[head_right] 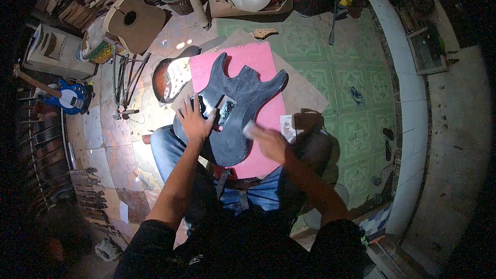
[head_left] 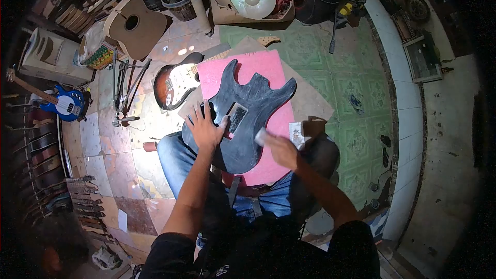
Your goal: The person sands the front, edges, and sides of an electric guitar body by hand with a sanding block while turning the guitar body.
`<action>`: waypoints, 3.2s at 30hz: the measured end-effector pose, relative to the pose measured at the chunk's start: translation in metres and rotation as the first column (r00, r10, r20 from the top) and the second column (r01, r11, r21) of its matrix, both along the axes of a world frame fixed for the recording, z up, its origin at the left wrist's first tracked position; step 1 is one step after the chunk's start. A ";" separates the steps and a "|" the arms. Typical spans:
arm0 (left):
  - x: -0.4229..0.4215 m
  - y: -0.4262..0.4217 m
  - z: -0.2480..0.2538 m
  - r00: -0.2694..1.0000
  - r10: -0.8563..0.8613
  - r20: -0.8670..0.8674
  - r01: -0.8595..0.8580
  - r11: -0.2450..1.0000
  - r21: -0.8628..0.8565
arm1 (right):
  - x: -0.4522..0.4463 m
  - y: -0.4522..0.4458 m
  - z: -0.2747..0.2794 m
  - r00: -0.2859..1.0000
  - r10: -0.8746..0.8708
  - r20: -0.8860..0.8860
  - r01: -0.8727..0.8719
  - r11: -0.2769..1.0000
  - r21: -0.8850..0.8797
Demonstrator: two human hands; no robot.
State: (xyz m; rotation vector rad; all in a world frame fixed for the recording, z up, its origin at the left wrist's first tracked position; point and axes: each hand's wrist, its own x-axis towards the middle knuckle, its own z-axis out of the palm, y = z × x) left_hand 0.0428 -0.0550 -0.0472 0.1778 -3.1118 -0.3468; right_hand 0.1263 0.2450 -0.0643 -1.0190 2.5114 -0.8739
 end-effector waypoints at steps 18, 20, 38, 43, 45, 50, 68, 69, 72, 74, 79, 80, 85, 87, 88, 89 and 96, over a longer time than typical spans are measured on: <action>0.002 0.000 0.001 1.000 -0.008 0.005 0.008 1.000 -0.010 | 0.080 -0.045 0.049 0.827 -0.463 0.319 0.531 0.830 -0.171; 0.001 0.000 0.003 1.000 -0.012 0.007 0.012 1.000 -0.013 | 0.087 -0.063 0.035 0.827 -0.511 0.234 0.545 0.830 -0.115; -0.004 -0.010 -0.010 0.992 -0.084 0.095 0.086 0.996 -0.018 | 0.060 -0.097 0.008 0.720 -0.688 -0.097 0.692 0.700 0.174; -0.007 -0.011 -0.014 0.991 -0.079 0.106 0.079 0.997 0.008 | 0.096 -0.103 0.015 0.757 -0.650 -0.065 0.651 0.742 0.159; -0.007 -0.011 -0.016 0.989 -0.080 0.125 0.079 0.997 0.012 | 0.058 -0.096 0.006 0.733 -0.672 -0.102 0.678 0.713 0.176; -0.006 -0.013 -0.022 0.993 -0.078 0.093 0.079 0.997 -0.006 | 0.092 -0.106 0.015 0.749 -0.659 -0.062 0.659 0.733 0.169; 0.031 0.034 0.017 0.913 -0.223 0.341 0.204 0.975 0.092 | 0.063 -0.102 0.014 0.710 -0.702 -0.046 0.683 0.673 0.284; 0.030 0.035 0.019 0.901 -0.220 0.373 0.207 0.975 0.075 | 0.081 -0.105 0.005 0.719 -0.691 -0.071 0.690 0.697 0.195; 0.029 0.037 0.018 0.892 -0.205 0.403 0.198 0.978 0.059 | 0.108 -0.108 0.005 0.752 -0.651 -0.106 0.659 0.736 0.156; 0.027 0.037 0.017 0.888 -0.208 0.411 0.195 0.978 0.073 | 0.090 -0.106 0.005 0.738 -0.662 -0.130 0.671 0.701 0.241; 0.029 0.034 0.016 0.897 -0.233 0.376 0.219 0.972 0.082 | 0.087 -0.105 0.008 0.725 -0.687 -0.048 0.671 0.690 0.270; 0.028 0.034 0.018 0.887 -0.222 0.405 0.210 0.975 0.073 | 0.098 -0.108 0.013 0.724 -0.688 -0.054 0.674 0.688 0.270; 0.024 0.037 0.020 0.866 -0.203 0.457 0.200 0.978 0.056 | 0.075 -0.103 0.003 0.711 -0.688 -0.144 0.701 0.678 0.220; 0.027 0.035 0.020 0.884 -0.232 0.407 0.222 0.972 0.071 | 0.066 -0.103 0.019 0.700 -0.714 -0.015 0.678 0.658 0.328; 0.029 0.033 0.020 0.881 -0.233 0.411 0.225 0.972 0.069 | 0.077 -0.105 0.018 0.698 -0.716 -0.010 0.679 0.657 0.329; 0.029 0.034 0.021 0.876 -0.227 0.426 0.219 0.973 0.069 | 0.093 -0.108 0.017 0.712 -0.702 -0.016 0.682 0.685 0.256; 0.028 0.035 0.019 0.890 -0.214 0.402 0.194 0.977 0.092 | 0.082 -0.101 0.004 0.716 -0.693 -0.083 0.696 0.700 0.158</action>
